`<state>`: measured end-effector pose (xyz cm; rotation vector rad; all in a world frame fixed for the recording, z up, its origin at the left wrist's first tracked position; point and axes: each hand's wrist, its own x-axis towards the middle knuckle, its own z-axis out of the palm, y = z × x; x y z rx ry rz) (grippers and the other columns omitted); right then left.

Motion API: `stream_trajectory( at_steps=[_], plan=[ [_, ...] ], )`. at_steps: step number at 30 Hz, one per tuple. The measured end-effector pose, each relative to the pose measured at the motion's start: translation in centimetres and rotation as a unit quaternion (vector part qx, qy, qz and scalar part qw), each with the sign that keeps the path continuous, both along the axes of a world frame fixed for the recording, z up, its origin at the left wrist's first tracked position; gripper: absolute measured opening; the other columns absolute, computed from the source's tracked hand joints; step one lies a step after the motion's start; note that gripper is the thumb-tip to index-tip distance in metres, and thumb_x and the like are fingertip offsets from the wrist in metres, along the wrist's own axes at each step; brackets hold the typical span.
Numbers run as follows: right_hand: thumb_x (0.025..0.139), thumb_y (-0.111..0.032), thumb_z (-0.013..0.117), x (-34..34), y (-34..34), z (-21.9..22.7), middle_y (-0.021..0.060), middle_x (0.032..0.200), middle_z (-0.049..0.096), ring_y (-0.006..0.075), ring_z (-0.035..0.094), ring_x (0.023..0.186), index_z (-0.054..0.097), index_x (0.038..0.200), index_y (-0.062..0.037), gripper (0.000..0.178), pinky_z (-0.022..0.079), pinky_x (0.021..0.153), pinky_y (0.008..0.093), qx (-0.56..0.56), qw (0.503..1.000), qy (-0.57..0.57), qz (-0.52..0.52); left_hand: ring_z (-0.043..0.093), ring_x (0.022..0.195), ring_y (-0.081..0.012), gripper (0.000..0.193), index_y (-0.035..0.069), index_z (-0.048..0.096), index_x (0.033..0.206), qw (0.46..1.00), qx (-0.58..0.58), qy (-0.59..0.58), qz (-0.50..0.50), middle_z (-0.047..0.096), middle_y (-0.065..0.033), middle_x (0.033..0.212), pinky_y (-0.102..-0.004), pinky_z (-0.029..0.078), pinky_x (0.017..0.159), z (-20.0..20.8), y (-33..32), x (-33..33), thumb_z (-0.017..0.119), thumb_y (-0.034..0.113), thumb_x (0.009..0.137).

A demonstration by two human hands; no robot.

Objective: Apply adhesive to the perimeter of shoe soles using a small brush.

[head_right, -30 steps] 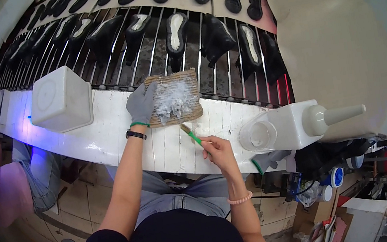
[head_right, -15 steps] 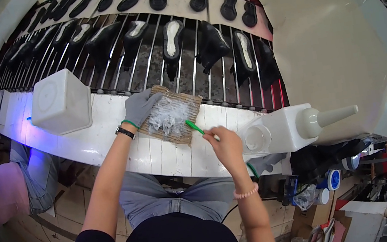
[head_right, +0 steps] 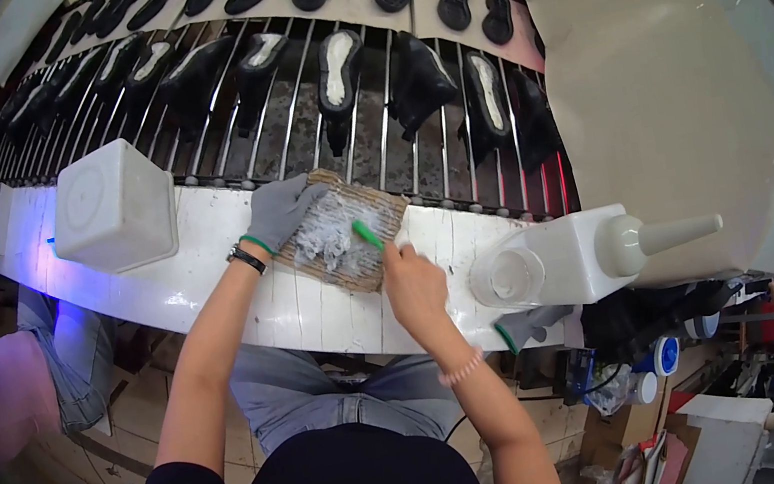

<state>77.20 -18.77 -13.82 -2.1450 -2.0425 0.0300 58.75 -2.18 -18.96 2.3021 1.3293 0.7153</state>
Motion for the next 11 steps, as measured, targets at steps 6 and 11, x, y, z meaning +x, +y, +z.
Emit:
stream_trajectory(
  at_steps=[6,11],
  plan=[
    [0.08,-0.009,0.059,-0.8,-0.7,0.2,0.014,0.078,0.061,0.0305,0.065,0.065,0.055,0.09,-0.004,0.011,0.051,0.052,0.0412,-0.004,0.997,-0.065,0.052,0.062,0.063,-0.0366,0.047,0.009,0.064,0.077,1.0,0.002,0.015,0.022,0.062,-0.0156,0.065,-0.045,0.045,0.055,-1.3,0.1,0.7,0.053,0.053,0.091],
    [0.084,-0.011,0.058,2.0,-1.0,1.4,0.0138,0.081,0.061,0.0305,0.065,0.062,0.056,0.093,-0.0068,0.01,0.051,0.05,0.0417,-0.094,0.994,-0.043,0.021,0.062,0.065,-0.0368,0.049,0.009,0.063,0.079,1.0,0.01,-0.022,-0.007,0.062,-0.0158,0.065,-0.046,0.045,0.057,-0.7,0.2,0.1,0.052,0.055,0.09]
  ],
)
